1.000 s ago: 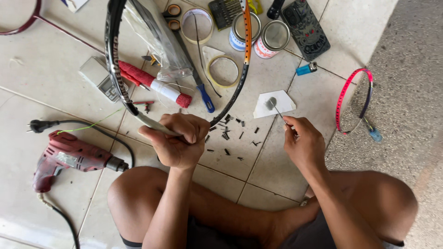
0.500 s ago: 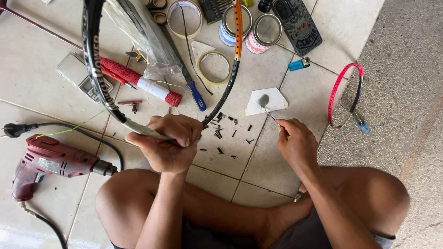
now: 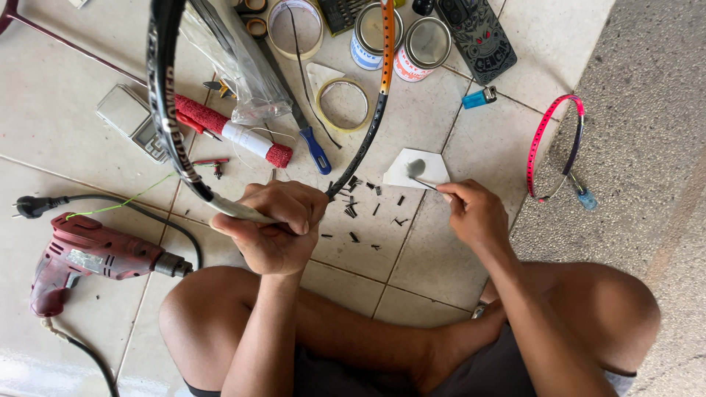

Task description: The person sits on the floor and uses a small metal tool to scrape and clean the frame of a badminton racket. They repeatedly dip the tool into a small amount of grey paste on a piece of paper and apply it to the racket's surface, working along the frame.

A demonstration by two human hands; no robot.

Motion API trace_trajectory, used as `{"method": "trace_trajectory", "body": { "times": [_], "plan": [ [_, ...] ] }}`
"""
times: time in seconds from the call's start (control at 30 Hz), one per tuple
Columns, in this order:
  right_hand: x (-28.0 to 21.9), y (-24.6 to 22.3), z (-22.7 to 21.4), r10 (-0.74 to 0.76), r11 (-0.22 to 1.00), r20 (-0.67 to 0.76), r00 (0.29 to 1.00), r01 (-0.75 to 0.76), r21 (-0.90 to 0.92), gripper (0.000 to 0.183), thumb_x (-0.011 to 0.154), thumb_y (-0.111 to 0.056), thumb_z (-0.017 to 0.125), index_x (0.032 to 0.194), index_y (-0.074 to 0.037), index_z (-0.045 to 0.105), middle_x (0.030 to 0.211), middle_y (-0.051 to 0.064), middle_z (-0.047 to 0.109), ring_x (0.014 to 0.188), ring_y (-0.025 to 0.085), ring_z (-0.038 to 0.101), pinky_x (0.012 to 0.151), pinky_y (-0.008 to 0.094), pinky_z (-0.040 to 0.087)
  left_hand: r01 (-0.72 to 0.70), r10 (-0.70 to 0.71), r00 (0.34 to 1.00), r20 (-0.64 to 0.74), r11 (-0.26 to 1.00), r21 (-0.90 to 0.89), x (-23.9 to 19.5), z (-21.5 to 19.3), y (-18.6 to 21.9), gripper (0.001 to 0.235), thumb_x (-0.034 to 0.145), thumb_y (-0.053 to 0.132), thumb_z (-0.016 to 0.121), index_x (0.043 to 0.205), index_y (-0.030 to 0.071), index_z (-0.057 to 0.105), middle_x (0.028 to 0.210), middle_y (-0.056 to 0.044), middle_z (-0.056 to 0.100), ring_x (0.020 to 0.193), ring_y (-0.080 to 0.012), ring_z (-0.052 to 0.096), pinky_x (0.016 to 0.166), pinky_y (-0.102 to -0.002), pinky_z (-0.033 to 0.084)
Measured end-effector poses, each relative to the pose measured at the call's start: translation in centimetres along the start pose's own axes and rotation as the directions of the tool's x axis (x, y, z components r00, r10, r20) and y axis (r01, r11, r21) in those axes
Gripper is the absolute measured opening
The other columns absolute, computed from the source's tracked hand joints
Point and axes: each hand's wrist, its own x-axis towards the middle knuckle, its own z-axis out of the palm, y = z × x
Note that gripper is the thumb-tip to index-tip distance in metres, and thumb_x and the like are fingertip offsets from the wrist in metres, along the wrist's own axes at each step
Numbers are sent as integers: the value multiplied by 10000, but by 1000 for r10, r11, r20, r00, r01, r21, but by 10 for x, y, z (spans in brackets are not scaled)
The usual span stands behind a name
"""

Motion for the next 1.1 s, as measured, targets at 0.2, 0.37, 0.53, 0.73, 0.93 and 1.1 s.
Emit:
{"method": "trace_trajectory", "body": {
  "times": [0.2,0.37,0.53,0.73,0.93,1.1],
  "plan": [
    [-2,-2,-20,99,924,82,992,-122,361,236,993,-27,714,1140,-166,835,976,66,789,977,168,742,979,391,590,11,-12,999,51,1000,15,-4,-1,-2,798,1100,622,270,524,108,474,421,40,188,336,-82,148,289,-225,208],
    [2,1,-18,88,908,75,993,-111,404,231,983,-1,722,1144,-120,838,965,125,784,966,193,748,957,380,597,13,-15,998,69,999,38,-11,-3,-7,820,1086,642,269,499,106,471,408,34,203,317,-91,161,283,-225,211],
    [2,-6,-18,38,922,59,998,-58,382,216,964,-2,757,1120,-117,852,981,150,791,988,235,767,948,379,603,24,-30,996,86,997,67,-12,2,-9,832,1074,661,267,479,113,463,393,35,205,299,-100,161,276,-229,207],
    [-9,-22,-30,22,906,88,996,-57,419,198,982,-17,724,1120,-94,843,923,147,797,871,237,783,828,378,639,28,-36,990,136,998,61,-12,9,-3,825,1074,684,292,503,116,473,413,39,208,317,-93,174,292,-235,212],
    [-39,-93,-75,-282,815,-51,958,268,514,222,951,-23,748,1136,-93,849,895,122,812,772,195,791,700,340,675,32,-44,983,177,997,67,-17,9,-3,838,1045,734,252,496,139,469,411,41,226,313,-94,187,291,-246,220],
    [-65,-138,-90,-524,787,-235,819,571,235,174,992,13,667,1107,-47,783,986,60,763,824,148,749,736,235,590,51,-103,956,275,980,190,-10,30,15,763,1139,673,266,634,108,356,517,-16,193,411,-171,112,426,-323,125]
  ]
}}
